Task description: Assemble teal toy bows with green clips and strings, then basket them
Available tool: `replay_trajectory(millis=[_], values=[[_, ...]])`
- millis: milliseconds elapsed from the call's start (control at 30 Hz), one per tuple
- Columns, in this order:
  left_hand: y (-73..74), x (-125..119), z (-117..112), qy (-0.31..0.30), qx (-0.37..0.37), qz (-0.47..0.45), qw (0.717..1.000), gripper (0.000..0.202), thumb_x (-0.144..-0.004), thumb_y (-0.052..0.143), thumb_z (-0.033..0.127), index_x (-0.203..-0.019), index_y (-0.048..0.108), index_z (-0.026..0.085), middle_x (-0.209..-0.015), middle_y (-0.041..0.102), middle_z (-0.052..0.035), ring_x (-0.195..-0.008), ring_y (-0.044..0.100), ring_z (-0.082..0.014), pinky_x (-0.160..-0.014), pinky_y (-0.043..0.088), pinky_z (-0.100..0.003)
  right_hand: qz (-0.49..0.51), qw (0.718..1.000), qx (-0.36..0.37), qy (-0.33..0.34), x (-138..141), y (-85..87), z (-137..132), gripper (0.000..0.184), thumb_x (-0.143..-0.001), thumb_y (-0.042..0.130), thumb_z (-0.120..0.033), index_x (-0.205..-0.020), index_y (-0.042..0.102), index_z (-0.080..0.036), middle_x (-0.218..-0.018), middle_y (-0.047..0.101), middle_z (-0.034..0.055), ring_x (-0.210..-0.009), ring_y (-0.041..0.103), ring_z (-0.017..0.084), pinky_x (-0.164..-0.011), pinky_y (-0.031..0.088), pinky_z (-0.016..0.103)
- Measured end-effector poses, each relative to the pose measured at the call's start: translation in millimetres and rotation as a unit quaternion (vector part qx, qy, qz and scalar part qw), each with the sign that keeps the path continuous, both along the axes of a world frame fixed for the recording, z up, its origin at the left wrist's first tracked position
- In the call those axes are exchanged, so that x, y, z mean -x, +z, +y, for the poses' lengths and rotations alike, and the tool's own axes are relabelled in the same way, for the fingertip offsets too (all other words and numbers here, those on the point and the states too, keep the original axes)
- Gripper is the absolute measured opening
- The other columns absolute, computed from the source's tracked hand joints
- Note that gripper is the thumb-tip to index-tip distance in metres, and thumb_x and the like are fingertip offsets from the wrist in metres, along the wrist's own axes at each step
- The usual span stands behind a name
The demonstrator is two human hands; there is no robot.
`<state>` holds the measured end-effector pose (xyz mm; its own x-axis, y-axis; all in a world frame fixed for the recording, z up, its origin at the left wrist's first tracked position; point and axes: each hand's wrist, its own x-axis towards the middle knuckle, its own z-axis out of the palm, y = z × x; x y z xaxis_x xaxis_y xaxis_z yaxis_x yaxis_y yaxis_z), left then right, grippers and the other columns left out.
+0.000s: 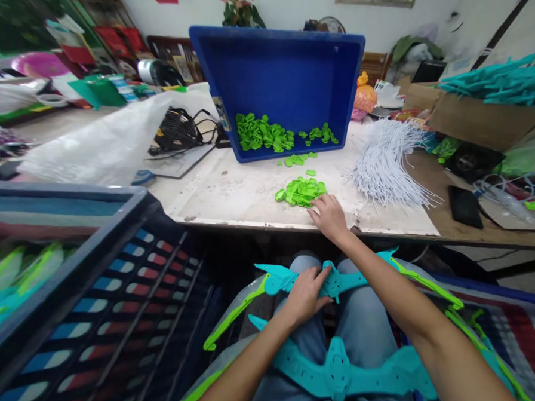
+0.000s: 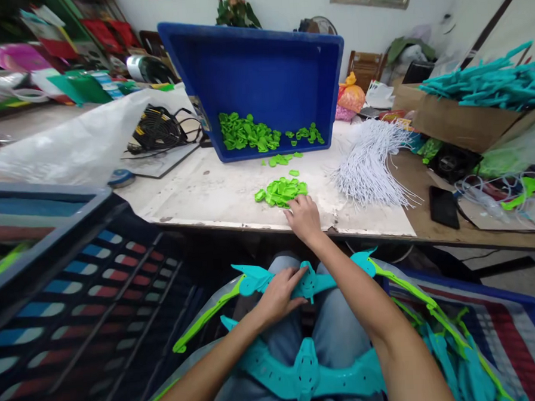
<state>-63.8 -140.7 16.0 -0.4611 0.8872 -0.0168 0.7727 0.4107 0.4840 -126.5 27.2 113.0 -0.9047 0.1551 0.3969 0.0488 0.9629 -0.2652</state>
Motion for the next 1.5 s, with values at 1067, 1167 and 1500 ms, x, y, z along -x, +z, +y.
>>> replay_trajectory(millis=[1067, 1167, 1500], values=[[15.7, 52, 31, 0.093, 0.008, -0.461, 0.883, 0.06, -0.074, 0.06, 0.03, -0.132, 0.052, 0.016, -0.121, 0.064, -0.0073, -0.109, 0.058, -0.0241, -0.09, 0.044, -0.029, -0.013, 0.992, 0.05, 0.114, -54, -15.4, 90, 0.015, -0.083, 0.062, -0.025, -0.095, 0.068, -0.018, -0.105, 0.068, 0.0082, -0.1, 0.056, 0.024, -0.092, 0.042, 0.041], [13.9, 56, 33, 0.115, -0.012, -0.554, 0.824, 0.05, -0.075, 0.064, 0.032, -0.122, 0.06, 0.018, -0.101, 0.071, -0.0036, -0.097, 0.062, -0.0215, -0.082, 0.047, -0.027, -0.011, 0.974, 0.089, 0.208, -100, -27.3, 56, 0.021, -0.088, 0.059, -0.031, -0.106, 0.064, -0.019, -0.112, 0.066, 0.0076, -0.104, 0.055, 0.023, -0.09, 0.044, 0.04], [11.6, 53, 36, 0.147, -0.027, -0.628, 0.764, 0.046, -0.073, 0.07, 0.042, -0.11, 0.065, 0.015, -0.074, 0.065, -0.0006, -0.071, 0.057, -0.0144, -0.066, 0.044, -0.025, -0.037, 0.969, 0.118, 0.216, -153, -83.7, 17, 0.015, -0.091, 0.056, -0.027, -0.099, 0.067, -0.021, -0.111, 0.068, 0.0083, -0.106, 0.058, 0.023, -0.087, 0.045, 0.041]])
